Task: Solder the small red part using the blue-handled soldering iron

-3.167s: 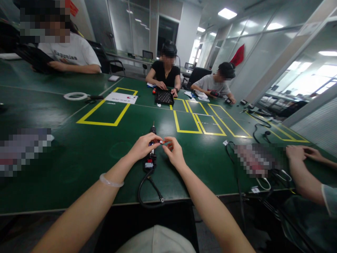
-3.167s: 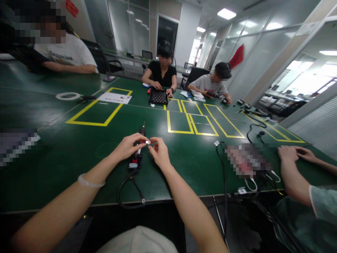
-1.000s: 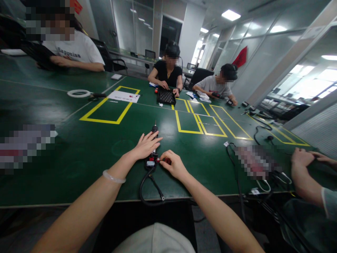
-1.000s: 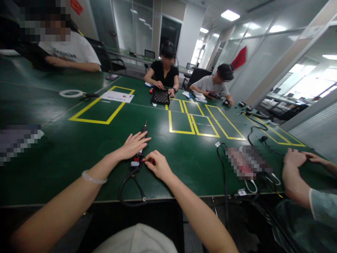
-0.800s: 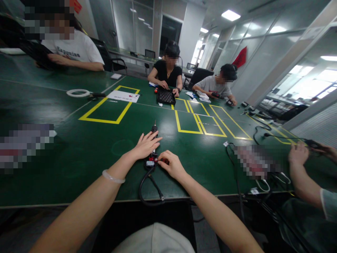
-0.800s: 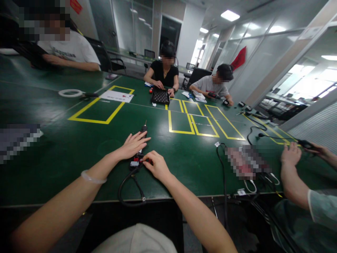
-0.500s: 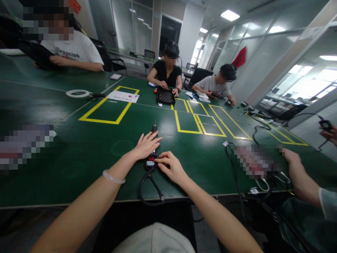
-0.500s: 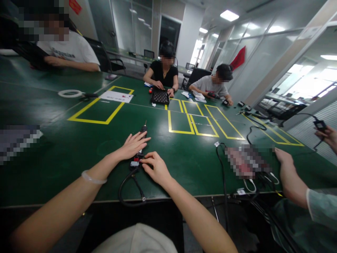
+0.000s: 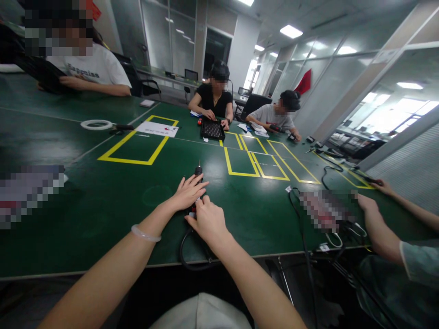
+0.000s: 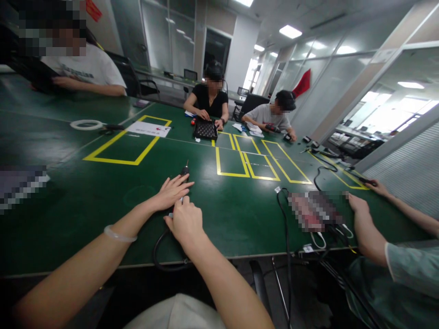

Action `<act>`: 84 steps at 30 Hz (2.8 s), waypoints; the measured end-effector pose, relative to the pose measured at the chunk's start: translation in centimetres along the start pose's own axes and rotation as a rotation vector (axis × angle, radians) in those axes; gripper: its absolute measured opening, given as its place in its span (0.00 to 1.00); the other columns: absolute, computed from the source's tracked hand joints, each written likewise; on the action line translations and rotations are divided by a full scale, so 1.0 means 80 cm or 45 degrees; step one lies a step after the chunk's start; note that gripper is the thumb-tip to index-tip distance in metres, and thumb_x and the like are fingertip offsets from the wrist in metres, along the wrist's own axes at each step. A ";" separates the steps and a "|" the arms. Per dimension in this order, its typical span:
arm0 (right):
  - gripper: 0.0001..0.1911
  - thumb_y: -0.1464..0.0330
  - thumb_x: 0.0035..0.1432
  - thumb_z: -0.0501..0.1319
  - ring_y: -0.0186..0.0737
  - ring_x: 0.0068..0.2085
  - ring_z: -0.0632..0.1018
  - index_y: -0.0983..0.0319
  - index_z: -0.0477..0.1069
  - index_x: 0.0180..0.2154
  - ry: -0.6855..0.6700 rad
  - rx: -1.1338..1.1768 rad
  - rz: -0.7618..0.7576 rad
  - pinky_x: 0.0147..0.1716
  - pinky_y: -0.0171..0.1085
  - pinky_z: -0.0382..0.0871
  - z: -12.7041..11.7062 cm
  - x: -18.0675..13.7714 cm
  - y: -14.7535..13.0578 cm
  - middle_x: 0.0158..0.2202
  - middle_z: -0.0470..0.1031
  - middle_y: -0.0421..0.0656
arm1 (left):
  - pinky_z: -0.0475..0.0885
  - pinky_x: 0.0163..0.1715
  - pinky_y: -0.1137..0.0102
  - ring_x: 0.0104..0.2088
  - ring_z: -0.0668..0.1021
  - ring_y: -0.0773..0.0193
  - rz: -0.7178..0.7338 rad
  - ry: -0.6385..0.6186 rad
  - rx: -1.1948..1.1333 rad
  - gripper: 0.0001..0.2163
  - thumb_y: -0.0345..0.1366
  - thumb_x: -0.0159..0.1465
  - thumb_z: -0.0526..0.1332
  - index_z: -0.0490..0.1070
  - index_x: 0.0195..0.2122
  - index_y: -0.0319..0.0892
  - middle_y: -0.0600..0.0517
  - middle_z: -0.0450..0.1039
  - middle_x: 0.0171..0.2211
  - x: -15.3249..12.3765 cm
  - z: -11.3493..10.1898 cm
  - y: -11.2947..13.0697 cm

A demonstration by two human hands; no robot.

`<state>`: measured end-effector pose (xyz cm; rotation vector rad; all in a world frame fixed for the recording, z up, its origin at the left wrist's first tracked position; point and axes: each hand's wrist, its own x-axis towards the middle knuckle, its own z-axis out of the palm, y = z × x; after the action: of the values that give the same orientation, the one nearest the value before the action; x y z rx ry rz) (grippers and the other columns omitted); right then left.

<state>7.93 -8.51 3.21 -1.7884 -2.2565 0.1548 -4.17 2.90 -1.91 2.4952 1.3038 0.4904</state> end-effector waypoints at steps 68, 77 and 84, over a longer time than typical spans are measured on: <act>0.14 0.72 0.58 0.57 0.34 0.28 0.77 0.67 0.74 0.45 0.026 0.069 0.987 0.27 0.29 0.69 -0.094 -0.030 0.491 0.36 0.79 0.48 | 0.61 0.59 0.58 0.54 0.71 0.58 -0.021 0.417 -0.265 0.19 0.44 0.70 0.45 0.73 0.47 0.44 0.49 0.73 0.51 0.008 -0.030 0.012; 0.14 0.73 0.56 0.60 0.34 0.26 0.77 0.69 0.75 0.45 0.088 0.120 1.040 0.25 0.28 0.70 -0.086 -0.029 0.492 0.33 0.79 0.49 | 0.61 0.58 0.59 0.54 0.71 0.58 0.001 0.416 -0.252 0.19 0.44 0.70 0.45 0.73 0.47 0.45 0.49 0.73 0.51 0.009 -0.029 0.009; 0.12 0.74 0.53 0.61 0.33 0.26 0.77 0.68 0.77 0.40 0.153 0.016 1.016 0.27 0.28 0.70 -0.090 -0.032 0.487 0.29 0.79 0.46 | 0.61 0.58 0.58 0.53 0.72 0.58 0.003 0.407 -0.255 0.19 0.44 0.70 0.45 0.73 0.47 0.45 0.49 0.73 0.50 0.008 -0.029 0.012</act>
<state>47.05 -2.24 0.44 -2.5021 -1.3439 0.1950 -4.11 3.16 0.71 2.3186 1.2853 1.0019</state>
